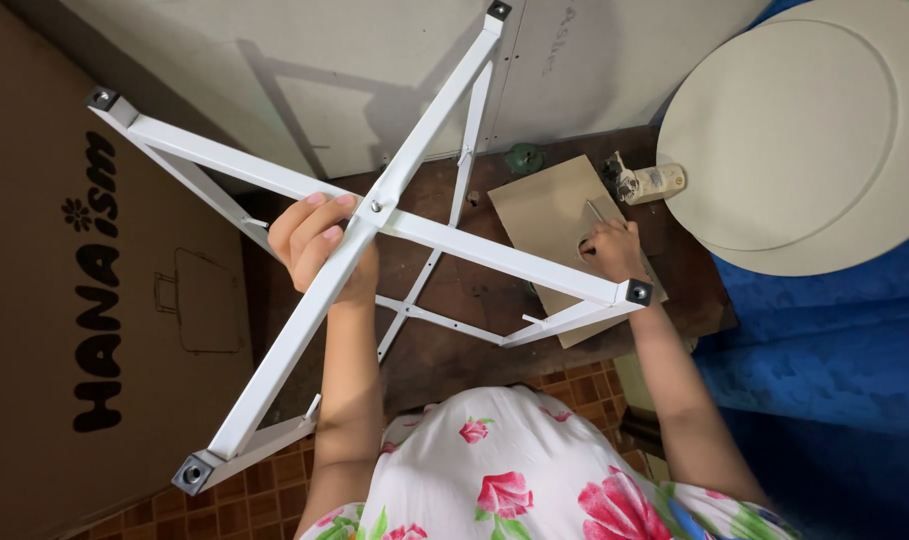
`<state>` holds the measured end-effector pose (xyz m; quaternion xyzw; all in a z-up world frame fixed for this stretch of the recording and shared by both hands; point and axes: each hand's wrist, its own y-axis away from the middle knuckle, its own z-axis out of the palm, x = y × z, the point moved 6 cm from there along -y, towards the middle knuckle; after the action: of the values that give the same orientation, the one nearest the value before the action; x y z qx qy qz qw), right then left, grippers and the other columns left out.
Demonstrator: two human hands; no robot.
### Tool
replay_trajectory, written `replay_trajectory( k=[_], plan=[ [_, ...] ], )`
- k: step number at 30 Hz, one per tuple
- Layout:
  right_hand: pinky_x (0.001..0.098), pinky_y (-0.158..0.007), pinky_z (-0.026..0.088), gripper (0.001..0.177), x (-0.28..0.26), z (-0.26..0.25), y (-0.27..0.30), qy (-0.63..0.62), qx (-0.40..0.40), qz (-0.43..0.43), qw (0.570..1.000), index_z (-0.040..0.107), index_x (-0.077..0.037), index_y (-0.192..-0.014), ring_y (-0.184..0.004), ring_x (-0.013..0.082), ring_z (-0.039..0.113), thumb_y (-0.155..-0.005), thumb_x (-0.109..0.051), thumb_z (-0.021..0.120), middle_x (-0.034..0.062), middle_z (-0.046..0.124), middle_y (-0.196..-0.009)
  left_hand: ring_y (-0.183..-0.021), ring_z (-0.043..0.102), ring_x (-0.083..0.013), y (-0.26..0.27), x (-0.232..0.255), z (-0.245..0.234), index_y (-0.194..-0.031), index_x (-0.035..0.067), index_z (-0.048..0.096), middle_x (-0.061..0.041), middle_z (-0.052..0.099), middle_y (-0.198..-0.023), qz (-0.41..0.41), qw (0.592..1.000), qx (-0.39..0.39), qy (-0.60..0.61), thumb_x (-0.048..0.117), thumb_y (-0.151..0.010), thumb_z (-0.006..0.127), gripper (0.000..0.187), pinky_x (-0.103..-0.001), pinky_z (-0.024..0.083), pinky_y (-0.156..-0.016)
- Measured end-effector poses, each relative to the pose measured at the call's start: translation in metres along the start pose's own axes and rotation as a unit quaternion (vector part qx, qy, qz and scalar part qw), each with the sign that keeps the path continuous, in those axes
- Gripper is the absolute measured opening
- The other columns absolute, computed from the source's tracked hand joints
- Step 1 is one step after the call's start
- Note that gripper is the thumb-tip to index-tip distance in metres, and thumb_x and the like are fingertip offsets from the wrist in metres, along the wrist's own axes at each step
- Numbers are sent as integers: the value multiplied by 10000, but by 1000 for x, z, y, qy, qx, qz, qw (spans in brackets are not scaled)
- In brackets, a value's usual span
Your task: The person sits on the floor assembling a white metal folding table frame. They align the X-shaped leg frame with the rectangular top rails, insert screws at the central joint, and use a screwdriver to tighten the fasteners, repositioning the frame repeatedly to reach each screw.
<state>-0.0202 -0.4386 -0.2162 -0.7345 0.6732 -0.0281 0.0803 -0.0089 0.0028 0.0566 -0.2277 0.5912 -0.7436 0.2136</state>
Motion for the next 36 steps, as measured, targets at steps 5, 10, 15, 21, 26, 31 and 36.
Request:
replay_trajectory(
  k=[5, 10, 15, 21, 26, 31, 36],
  plan=[
    [390, -918, 353, 39, -10, -14, -3, -3, -6, 17, 1000, 836, -203, -764, -942, 202, 584, -739, -174, 843, -10, 653, -850, -1008, 627, -274, 3, 1, 1, -1119, 116, 433, -94, 714, -927, -18, 1000, 6, -8, -28, -816, 869, 550, -332, 586, -807],
    [403, -935, 348, 28, -21, -27, 1, -1, 26, -6, 1000, 830, -190, -754, -945, 196, 596, -743, -164, 823, -1, 673, -859, -1020, 639, -270, -1, 5, -1, -1128, 119, 420, -78, 715, -951, -21, 999, -18, -21, -1, -846, 868, 543, -346, 592, -825],
    [406, -935, 343, 43, -24, -33, 1, 9, 39, -23, 999, 827, -203, -740, -936, 192, 595, -747, -174, 797, 1, 677, -850, -1021, 653, -275, -3, 5, -1, -1142, 125, 425, -70, 729, -976, -27, 999, -32, -24, -7, -857, 846, 526, -354, 602, -843],
    [409, -914, 330, 34, -28, -38, -1, 4, 22, -7, 1000, 820, -198, -705, -911, 198, 599, -732, -210, 803, 13, 687, -824, -1034, 653, -275, -1, 5, 0, -1141, 124, 415, -67, 726, -990, -29, 998, -39, -28, -1, -870, 848, 526, -351, 590, -840],
    [408, -901, 347, 39, -24, -41, -5, -25, -29, 10, 999, 821, -181, -723, -878, 210, 632, -742, -195, 790, 25, 707, -810, -1021, 659, -293, 0, 5, -1, -1106, 129, 426, -76, 730, -983, -38, 997, -47, -37, -4, -839, 834, 505, -361, 579, -830],
    [393, -737, 544, 121, 2, -46, -14, -221, -39, 101, 969, 787, -91, -877, -779, 261, 688, -780, -159, 810, 101, 719, -906, -1026, 658, -294, -3, 8, -1, -1100, 117, 412, -75, 724, -999, -41, 998, -47, -30, -4, -849, 831, 504, -365, 573, -839],
    [290, -881, 614, 125, -4, -129, -56, -476, 159, 6, 865, 732, 4, -960, -1013, 160, 716, -856, 71, 746, 97, 735, -1122, -1027, 656, -283, -7, 12, 0, -1098, 118, 418, -64, 717, -996, -42, 998, -44, -29, -21, -856, 848, 513, -359, 572, -830]
  ],
)
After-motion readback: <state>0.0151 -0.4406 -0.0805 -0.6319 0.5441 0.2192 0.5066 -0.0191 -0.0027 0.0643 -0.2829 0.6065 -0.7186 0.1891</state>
